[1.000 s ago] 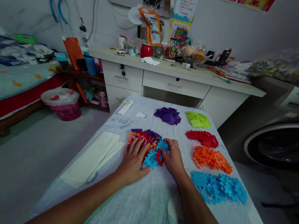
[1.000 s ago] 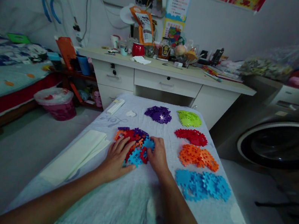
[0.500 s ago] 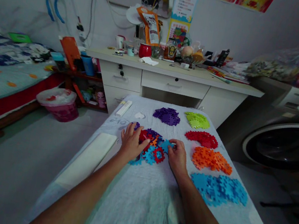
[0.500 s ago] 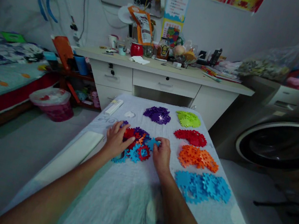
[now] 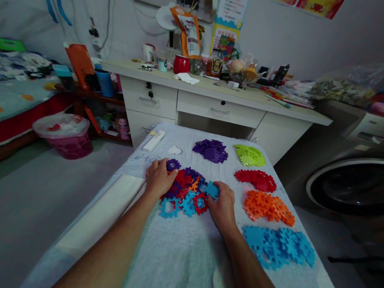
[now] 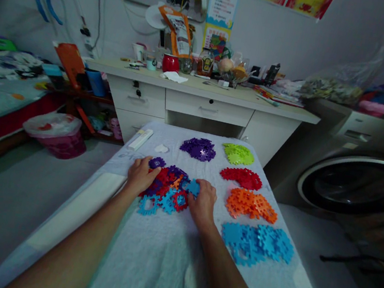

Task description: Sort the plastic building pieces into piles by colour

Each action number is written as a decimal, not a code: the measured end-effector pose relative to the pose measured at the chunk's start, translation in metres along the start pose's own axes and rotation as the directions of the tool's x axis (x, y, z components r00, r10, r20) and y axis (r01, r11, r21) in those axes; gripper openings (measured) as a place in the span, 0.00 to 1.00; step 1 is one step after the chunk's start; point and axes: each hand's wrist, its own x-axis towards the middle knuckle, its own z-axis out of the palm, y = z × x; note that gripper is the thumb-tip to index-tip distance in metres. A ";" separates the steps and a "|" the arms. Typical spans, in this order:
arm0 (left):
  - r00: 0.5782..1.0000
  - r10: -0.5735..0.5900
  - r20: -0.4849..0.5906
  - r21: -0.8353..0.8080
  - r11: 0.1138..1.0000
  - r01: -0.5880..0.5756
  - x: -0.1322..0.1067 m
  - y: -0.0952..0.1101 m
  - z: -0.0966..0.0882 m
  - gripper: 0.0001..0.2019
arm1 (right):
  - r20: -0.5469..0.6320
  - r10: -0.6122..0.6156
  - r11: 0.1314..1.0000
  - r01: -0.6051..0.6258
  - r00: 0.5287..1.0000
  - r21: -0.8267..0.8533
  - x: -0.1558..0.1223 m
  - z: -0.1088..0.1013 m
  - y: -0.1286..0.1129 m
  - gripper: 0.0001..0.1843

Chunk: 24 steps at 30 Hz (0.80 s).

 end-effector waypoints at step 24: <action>0.999 0.036 0.019 -0.162 0.986 -0.033 0.012 -0.010 -0.001 0.22 | 0.194 -0.062 0.997 0.071 0.979 -0.042 0.006 -0.127 0.020 0.24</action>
